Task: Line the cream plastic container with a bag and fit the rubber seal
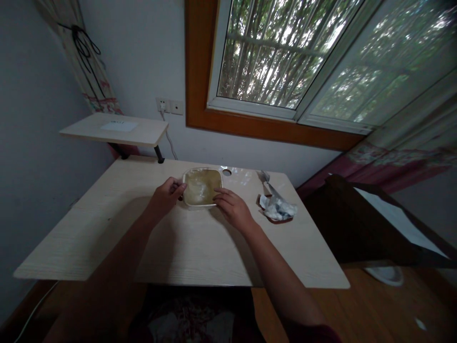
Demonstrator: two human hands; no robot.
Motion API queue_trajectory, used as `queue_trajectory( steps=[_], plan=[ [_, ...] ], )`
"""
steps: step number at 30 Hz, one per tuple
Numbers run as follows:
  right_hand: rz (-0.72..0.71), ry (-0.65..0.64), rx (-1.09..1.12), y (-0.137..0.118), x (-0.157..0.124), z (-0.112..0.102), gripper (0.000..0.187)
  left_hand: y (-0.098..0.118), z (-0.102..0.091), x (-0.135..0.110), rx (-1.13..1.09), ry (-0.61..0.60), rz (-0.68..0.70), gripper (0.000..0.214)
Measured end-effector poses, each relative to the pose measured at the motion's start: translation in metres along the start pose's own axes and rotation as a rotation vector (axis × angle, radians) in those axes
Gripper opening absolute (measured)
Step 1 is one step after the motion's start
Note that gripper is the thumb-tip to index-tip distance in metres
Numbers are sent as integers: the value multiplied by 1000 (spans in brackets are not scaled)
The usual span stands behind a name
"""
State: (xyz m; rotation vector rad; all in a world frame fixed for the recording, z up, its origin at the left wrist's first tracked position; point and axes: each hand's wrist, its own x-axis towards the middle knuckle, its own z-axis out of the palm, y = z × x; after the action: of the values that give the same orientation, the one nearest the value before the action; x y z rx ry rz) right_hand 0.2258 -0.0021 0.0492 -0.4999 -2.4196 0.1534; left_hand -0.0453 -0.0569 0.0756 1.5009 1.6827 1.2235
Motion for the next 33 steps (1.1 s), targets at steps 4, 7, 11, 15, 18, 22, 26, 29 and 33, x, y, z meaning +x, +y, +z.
queue_trajectory(
  steps=[4,7,11,15,18,22,26,29,33],
  plan=[
    [3,-31,-29,-3,-2,-3,21,-4,9,-2,-32,0,-4,32],
    [-5,-56,-72,-9,-2,-8,20,-7,14,-3,-102,11,-19,32],
    [11,-25,-105,-21,7,-15,31,-13,19,-4,-140,-15,-13,31],
    [35,-145,-179,-36,34,-13,28,-17,24,-7,-145,-87,7,27],
    [109,-291,-276,-46,57,-5,31,-12,28,-13,-43,-121,14,23],
    [234,-410,-403,-53,71,11,29,-2,29,-22,99,-143,-7,22],
    [348,-503,-448,-51,71,25,36,0,30,-28,137,-202,3,27],
    [419,-617,-439,-46,74,32,38,-1,33,-32,168,-239,52,30],
    [497,-771,-403,-40,82,40,33,-1,38,-39,206,-241,99,31]
  ],
)
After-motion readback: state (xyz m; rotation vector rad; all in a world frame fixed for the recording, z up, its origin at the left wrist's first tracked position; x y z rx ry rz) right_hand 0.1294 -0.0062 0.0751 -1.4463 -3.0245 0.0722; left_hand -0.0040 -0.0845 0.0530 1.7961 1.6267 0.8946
